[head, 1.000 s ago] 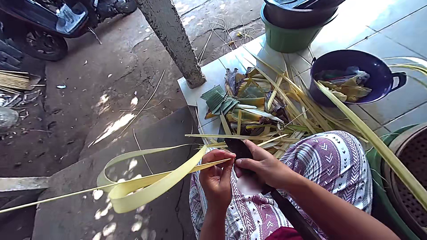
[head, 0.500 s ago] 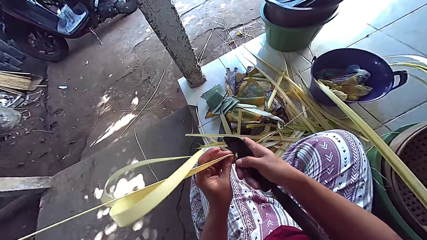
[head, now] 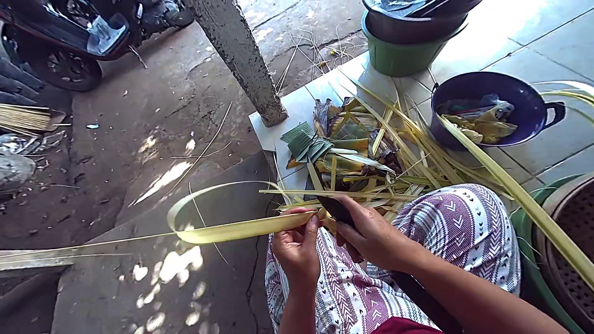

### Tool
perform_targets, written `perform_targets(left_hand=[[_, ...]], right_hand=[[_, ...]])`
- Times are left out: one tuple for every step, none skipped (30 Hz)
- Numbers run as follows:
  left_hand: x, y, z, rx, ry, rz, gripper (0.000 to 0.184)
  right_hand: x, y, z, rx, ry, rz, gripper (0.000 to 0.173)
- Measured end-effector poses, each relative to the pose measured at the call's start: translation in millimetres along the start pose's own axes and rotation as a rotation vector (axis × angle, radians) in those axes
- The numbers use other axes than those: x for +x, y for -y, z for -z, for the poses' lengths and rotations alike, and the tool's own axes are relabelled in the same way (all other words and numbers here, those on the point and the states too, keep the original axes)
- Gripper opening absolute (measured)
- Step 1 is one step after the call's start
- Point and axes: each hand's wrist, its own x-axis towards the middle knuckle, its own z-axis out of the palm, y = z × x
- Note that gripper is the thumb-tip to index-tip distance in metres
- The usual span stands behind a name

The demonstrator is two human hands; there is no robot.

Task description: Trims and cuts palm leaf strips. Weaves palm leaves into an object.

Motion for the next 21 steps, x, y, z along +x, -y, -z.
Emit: perform_targets(left_hand=[[0, 0, 1, 0.010, 0.021, -0.014, 0.027], [0, 1, 3, 0.022, 0.042, -0.025, 0.029], [0, 1, 4, 0.037, 0.065, -0.029, 0.031], [0, 0, 6, 0.057, 0.087, -0.036, 0.033], [0, 1, 8, 0.087, 0.108, -0.055, 0.034], [1, 1, 10, 0.134, 0.125, -0.094, 0.034], [2, 3, 13, 0.195, 0.137, -0.147, 0.032], [3, 4, 15, 0.259, 0.147, -0.201, 0.030], [3, 6, 18, 0.318, 0.157, -0.252, 0.027], [3, 7, 20, 0.365, 0.167, -0.292, 0.025], [3, 7, 21, 0.398, 0.173, -0.317, 0.024], [2, 7, 22, 0.418, 0.178, -0.330, 0.022], [1, 7, 23, 0.432, 0.185, -0.333, 0.021], [1, 7, 23, 0.438, 0.187, -0.335, 0.020], [0, 7, 24, 0.444, 0.190, -0.337, 0.020], [-2, 7, 23, 0.443, 0.191, -0.340, 0.019], [-3, 6, 23, 0.440, 0.195, -0.340, 0.018], [-4, 6, 23, 0.437, 0.200, -0.341, 0.017], [-5, 6, 22, 0.427, 0.201, -0.345, 0.016], [-5, 6, 22, 0.416, 0.204, -0.346, 0.014], [-5, 6, 22, 0.406, 0.212, -0.345, 0.013]], right_hand=[[0, 0, -1, -0.022, 0.007, -0.002, 0.037], [0, 0, -3, -0.043, 0.008, 0.004, 0.037], [0, 0, -4, -0.063, 0.009, 0.015, 0.037], [0, -1, -5, -0.083, 0.014, 0.025, 0.037], [0, -1, -6, -0.109, 0.020, 0.029, 0.036], [0, -1, -7, -0.138, 0.021, 0.035, 0.036], [0, -1, -7, -0.165, 0.021, 0.038, 0.036], [0, -2, -8, -0.186, 0.027, 0.044, 0.037], [0, -2, -8, -0.204, 0.033, 0.052, 0.038], [-1, -4, -9, -0.217, 0.032, 0.068, 0.039], [-1, -5, -11, -0.226, 0.021, 0.091, 0.041], [-1, -7, -12, -0.238, 0.015, 0.105, 0.042], [0, -7, -13, -0.251, 0.010, 0.114, 0.042], [0, -6, -14, -0.265, 0.009, 0.114, 0.042], [-1, -6, -15, -0.275, 0.007, 0.109, 0.042], [0, -5, -15, -0.283, 0.005, 0.106, 0.041], [0, -5, -16, -0.287, 0.003, 0.103, 0.039], [0, -4, -17, -0.291, 0.003, 0.098, 0.038], [0, -3, -17, -0.293, 0.005, 0.091, 0.037], [0, -2, -17, -0.291, 0.007, 0.086, 0.036], [0, -2, -17, -0.287, 0.006, 0.082, 0.035]])
